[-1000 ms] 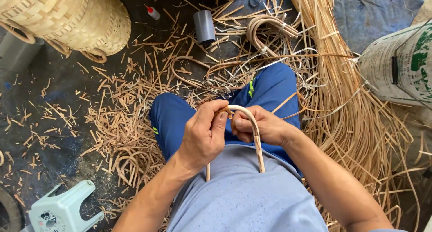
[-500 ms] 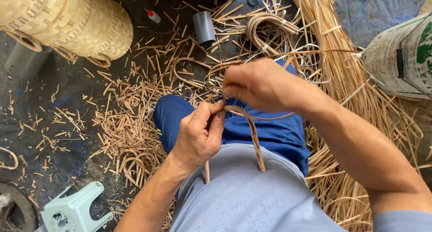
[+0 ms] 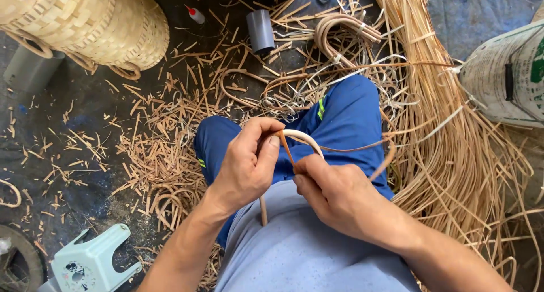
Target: The person sits on the floor of a rattan workshop and binds thin rattan strips tightly around a bent wooden handle frame, wrapping the strip repeatedly along the curve. They cut a strip with scissors, pull new strips from a bucket of material, and continue wrapping and tightening the binding by hand.
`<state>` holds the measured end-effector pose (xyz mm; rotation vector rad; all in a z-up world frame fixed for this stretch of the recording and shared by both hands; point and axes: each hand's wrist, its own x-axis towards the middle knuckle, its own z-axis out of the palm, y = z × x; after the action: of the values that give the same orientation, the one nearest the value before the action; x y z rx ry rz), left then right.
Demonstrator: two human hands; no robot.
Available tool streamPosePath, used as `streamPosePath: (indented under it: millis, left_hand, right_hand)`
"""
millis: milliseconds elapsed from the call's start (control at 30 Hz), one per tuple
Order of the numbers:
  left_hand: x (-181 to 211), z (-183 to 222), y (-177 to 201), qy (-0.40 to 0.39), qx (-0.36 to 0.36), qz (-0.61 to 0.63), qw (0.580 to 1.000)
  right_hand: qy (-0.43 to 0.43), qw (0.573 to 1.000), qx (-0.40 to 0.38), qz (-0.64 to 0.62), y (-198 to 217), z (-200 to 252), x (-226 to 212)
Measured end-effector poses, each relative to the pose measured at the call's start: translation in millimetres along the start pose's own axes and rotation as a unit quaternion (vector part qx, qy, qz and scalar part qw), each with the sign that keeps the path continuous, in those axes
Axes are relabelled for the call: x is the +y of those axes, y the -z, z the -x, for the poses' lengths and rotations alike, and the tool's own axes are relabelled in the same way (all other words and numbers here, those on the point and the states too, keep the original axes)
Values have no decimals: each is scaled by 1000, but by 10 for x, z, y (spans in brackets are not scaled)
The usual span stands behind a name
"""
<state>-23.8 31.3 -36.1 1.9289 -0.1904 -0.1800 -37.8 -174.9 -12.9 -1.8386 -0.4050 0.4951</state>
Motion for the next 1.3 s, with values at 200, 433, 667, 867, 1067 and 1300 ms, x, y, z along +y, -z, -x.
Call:
streamPosePath:
  millis: [200,433,667,867,1067,1300]
  left_hand:
    - [-36,-105,-135,0,123,43,992]
    - [8,-314,-199,49,149,267,951]
    - [70,-252,-178,54,108,220,968]
    - [52,-92,-348,42,48,192,979]
    - [271,-136,-337,129,3,5,992]
    - [-32,-279,-251,-27,102,-88,990]
  right_hand:
    - [14,991,28,130,-14,22,-40]
    - [-50,964,68,-252,-319,96,706]
    - [-44,957,71,-277,-204,135,907]
    - [45,981,91,-166,-58,-515,1591]
    - [191,974,29,115,739,-951,812]
    - [106,951,-56,287,488,-323,140]
